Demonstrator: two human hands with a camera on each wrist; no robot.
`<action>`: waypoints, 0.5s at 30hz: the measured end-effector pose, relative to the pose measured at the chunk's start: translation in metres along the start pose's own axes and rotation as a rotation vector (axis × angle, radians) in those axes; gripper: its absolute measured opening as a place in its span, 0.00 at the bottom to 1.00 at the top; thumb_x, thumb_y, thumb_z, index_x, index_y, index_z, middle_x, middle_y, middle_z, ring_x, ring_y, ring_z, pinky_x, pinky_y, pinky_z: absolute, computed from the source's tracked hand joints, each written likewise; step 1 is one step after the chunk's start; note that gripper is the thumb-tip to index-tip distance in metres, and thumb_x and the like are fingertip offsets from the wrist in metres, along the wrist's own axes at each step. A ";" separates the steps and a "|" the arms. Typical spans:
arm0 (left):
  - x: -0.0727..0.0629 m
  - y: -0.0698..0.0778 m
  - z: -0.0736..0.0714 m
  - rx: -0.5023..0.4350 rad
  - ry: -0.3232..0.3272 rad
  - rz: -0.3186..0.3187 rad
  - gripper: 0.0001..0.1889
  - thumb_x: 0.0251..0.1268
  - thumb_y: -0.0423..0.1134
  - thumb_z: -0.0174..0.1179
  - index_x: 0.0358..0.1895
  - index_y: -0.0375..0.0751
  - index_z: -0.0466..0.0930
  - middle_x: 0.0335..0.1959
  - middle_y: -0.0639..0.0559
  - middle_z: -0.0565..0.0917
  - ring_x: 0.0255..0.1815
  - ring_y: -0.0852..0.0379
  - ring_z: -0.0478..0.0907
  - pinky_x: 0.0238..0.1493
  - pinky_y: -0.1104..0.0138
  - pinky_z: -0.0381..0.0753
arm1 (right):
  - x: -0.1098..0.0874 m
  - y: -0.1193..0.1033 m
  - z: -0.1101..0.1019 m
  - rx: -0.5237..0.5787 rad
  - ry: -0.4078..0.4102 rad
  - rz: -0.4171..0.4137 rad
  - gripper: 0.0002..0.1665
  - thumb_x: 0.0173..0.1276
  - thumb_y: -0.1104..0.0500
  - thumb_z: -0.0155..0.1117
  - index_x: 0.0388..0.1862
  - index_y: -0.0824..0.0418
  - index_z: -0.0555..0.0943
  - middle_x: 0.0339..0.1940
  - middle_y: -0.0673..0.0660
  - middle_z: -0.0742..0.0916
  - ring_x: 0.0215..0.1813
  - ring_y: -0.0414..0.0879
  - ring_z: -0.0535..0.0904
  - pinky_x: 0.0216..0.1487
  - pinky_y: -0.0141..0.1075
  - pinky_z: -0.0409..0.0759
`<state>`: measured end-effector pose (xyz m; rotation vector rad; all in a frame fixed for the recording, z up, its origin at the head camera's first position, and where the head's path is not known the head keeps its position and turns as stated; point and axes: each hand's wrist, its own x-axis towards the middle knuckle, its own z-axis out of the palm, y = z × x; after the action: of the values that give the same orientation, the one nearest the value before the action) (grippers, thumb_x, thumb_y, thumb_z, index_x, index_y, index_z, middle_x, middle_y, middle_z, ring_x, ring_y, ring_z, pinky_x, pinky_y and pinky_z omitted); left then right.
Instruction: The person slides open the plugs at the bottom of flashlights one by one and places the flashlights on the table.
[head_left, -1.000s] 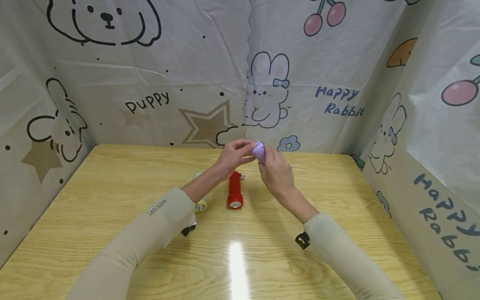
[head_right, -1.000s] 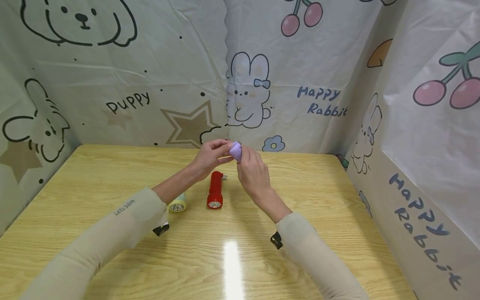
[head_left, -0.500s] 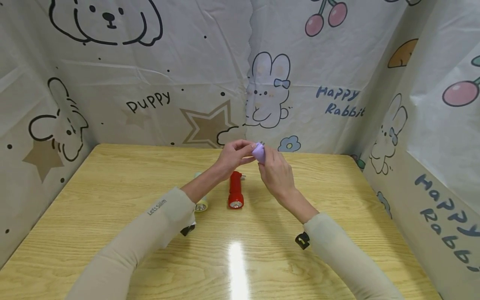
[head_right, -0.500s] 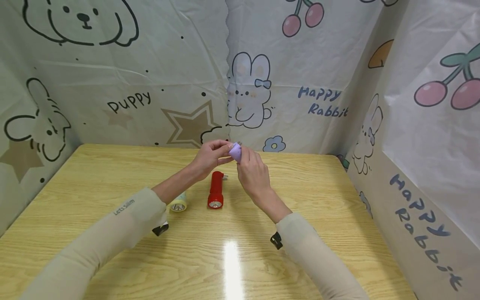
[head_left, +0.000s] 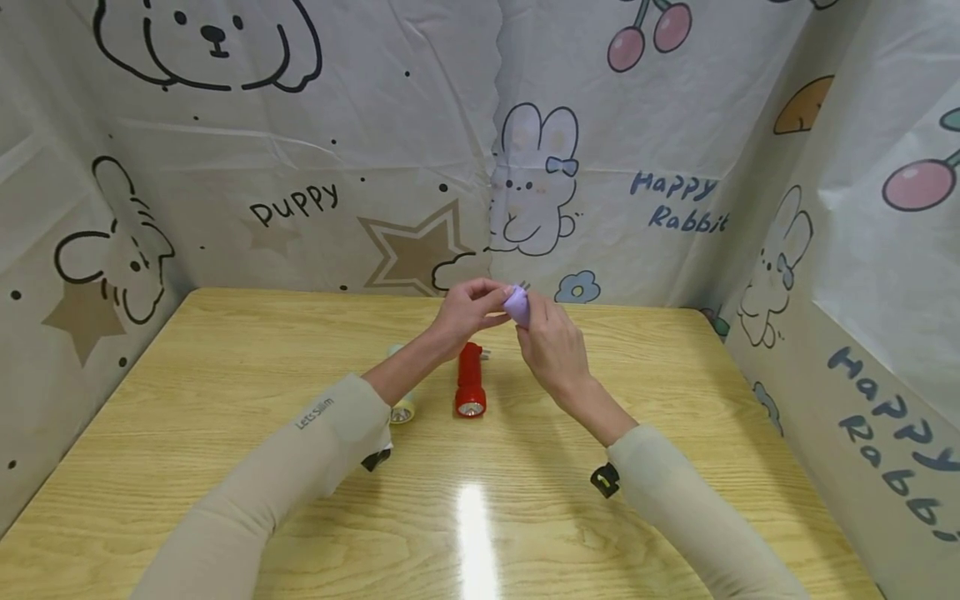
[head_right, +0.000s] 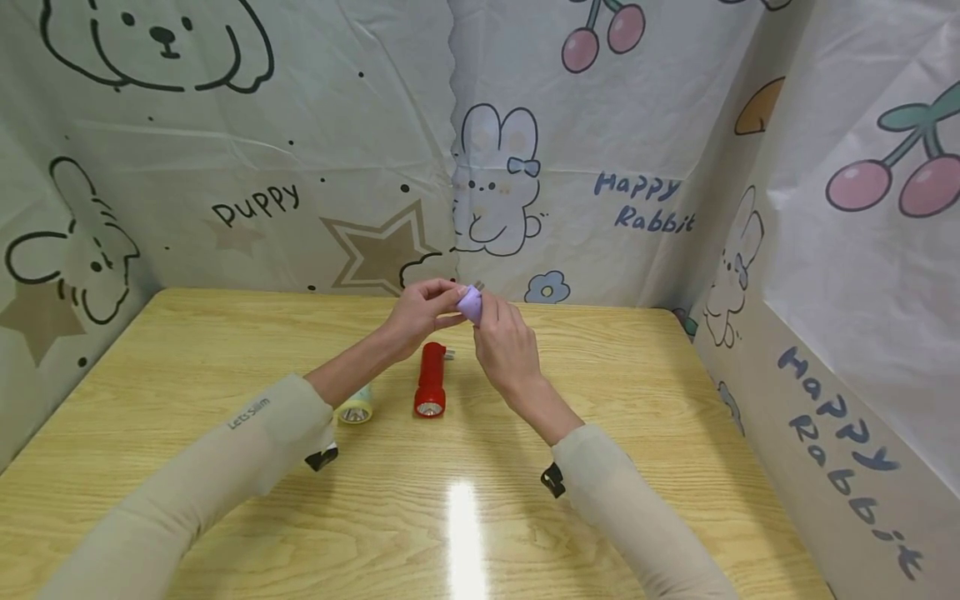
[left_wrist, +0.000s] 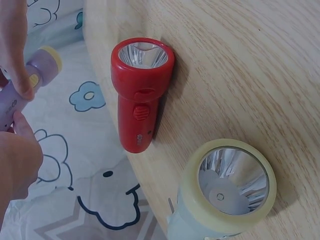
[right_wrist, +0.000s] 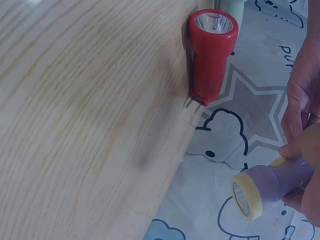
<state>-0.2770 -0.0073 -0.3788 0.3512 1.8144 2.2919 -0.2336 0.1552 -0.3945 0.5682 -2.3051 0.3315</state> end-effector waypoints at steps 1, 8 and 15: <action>0.000 0.000 0.000 -0.002 0.002 -0.001 0.12 0.73 0.33 0.59 0.51 0.25 0.78 0.47 0.40 0.79 0.46 0.49 0.82 0.56 0.52 0.81 | 0.000 0.000 0.000 0.004 -0.001 0.000 0.26 0.59 0.69 0.73 0.54 0.75 0.75 0.45 0.69 0.85 0.42 0.60 0.83 0.41 0.49 0.87; 0.000 0.000 0.002 -0.015 0.024 -0.012 0.12 0.73 0.34 0.60 0.50 0.26 0.79 0.47 0.40 0.80 0.45 0.50 0.82 0.52 0.55 0.83 | 0.000 0.000 0.000 0.020 -0.009 0.007 0.25 0.59 0.69 0.73 0.54 0.74 0.75 0.46 0.68 0.85 0.44 0.59 0.83 0.43 0.49 0.86; 0.001 -0.001 0.002 -0.009 0.031 -0.018 0.11 0.72 0.35 0.61 0.48 0.28 0.79 0.46 0.41 0.80 0.44 0.50 0.82 0.50 0.57 0.84 | -0.001 -0.001 -0.001 0.012 -0.015 -0.002 0.25 0.59 0.69 0.74 0.53 0.73 0.75 0.45 0.68 0.85 0.43 0.59 0.84 0.41 0.48 0.87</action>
<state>-0.2770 -0.0049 -0.3796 0.2980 1.8142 2.3052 -0.2318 0.1555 -0.3943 0.5807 -2.3186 0.3407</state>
